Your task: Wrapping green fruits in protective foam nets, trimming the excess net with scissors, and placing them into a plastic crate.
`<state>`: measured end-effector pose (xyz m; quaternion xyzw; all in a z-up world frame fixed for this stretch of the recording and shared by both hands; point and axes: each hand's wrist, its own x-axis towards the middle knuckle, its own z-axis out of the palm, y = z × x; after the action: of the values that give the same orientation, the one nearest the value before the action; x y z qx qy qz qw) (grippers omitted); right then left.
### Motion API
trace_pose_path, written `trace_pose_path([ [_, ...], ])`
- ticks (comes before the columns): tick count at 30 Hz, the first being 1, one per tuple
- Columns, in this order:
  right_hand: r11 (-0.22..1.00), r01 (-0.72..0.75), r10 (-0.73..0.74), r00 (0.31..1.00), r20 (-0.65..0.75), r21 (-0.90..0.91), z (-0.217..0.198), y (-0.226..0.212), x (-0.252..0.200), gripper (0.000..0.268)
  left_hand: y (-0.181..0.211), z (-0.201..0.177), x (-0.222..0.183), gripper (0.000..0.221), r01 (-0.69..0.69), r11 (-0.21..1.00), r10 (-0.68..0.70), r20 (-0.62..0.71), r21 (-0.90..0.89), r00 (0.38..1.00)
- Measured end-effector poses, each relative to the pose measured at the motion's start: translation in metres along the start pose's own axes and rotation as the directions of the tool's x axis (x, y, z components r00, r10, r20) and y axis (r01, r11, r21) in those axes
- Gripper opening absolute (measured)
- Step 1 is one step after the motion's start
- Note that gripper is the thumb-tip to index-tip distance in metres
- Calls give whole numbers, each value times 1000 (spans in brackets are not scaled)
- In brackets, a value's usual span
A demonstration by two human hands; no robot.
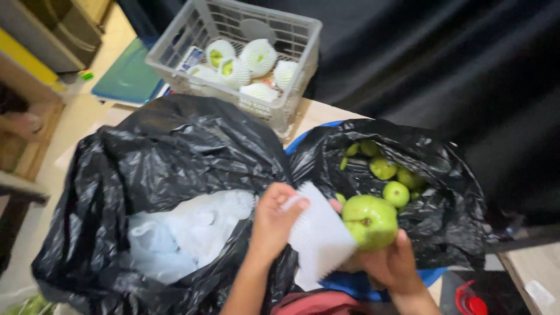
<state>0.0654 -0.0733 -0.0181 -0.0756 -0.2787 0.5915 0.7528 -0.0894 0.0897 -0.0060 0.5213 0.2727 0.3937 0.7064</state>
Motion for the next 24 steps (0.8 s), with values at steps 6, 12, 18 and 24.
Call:
trace_pose_path([
  [6, 991, -128, 110, 949, -294, -43, -100, 7, -48, 103, -18, 39, 0, 10, -360, 843, 329, 146, 400, 933],
  [12, 990, -56, 79, 980, -181, 128, -142, -4, -72, 91, -8, 43, 10, 16, -91, 994, 96, 102, -53, 990],
  [18, 997, -58, 68, 956, -287, 45, -129, -18, -73, 107, -13, 39, 21, 10, 174, 957, -138, 168, -230, 976],
  [24, 956, 249, -245, 968, -47, 155, -53, -29, -7, 87, 13, 64, -3, 8, 91, 995, -80, 789, 31, 609],
])
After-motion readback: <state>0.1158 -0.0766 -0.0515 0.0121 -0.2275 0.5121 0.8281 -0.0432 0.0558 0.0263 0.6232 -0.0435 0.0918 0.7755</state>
